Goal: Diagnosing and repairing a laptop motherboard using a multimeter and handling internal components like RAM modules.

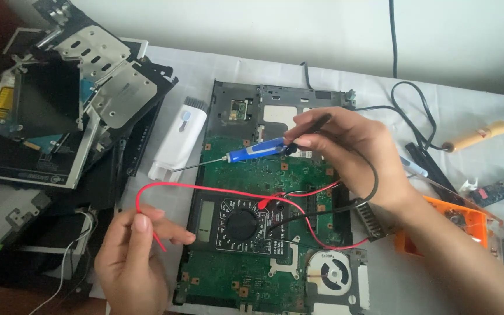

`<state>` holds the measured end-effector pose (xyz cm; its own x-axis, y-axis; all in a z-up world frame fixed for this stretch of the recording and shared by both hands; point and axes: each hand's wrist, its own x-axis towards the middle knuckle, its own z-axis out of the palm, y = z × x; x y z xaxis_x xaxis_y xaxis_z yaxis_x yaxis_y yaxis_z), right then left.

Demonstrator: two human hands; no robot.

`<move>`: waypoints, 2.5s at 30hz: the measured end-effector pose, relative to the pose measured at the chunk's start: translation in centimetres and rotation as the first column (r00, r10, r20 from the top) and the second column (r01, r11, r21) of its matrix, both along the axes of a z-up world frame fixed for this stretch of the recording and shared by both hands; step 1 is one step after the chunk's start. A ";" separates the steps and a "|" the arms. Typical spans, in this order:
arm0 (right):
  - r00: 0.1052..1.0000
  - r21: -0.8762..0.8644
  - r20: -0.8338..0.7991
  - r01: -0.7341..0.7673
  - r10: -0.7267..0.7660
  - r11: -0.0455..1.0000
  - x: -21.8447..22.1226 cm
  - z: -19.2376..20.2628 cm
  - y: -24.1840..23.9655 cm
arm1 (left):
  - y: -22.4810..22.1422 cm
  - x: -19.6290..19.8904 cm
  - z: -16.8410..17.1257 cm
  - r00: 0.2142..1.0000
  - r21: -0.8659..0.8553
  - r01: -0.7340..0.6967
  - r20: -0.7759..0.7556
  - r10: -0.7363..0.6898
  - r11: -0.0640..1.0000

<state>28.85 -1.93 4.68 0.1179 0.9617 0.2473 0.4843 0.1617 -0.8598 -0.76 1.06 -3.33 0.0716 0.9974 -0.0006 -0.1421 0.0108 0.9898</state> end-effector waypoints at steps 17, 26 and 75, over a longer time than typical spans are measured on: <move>0.992 -0.017 0.127 0.011 -0.008 1.000 -1.3 0.0 0.7 | 0.1 -0.1 -0.6 0.999 -0.019 0.034 0.032 -0.034 0.999; 0.984 -0.059 0.177 -0.017 0.027 0.998 -1.1 -0.1 0.0 | -0.1 -0.2 0.1 0.996 0.018 0.086 0.022 -0.087 0.996; 0.943 -0.605 0.209 -0.083 0.259 0.792 2.5 -4.4 -10.6 | 6.5 7.3 6.1 0.686 0.278 0.635 -0.634 -0.359 0.721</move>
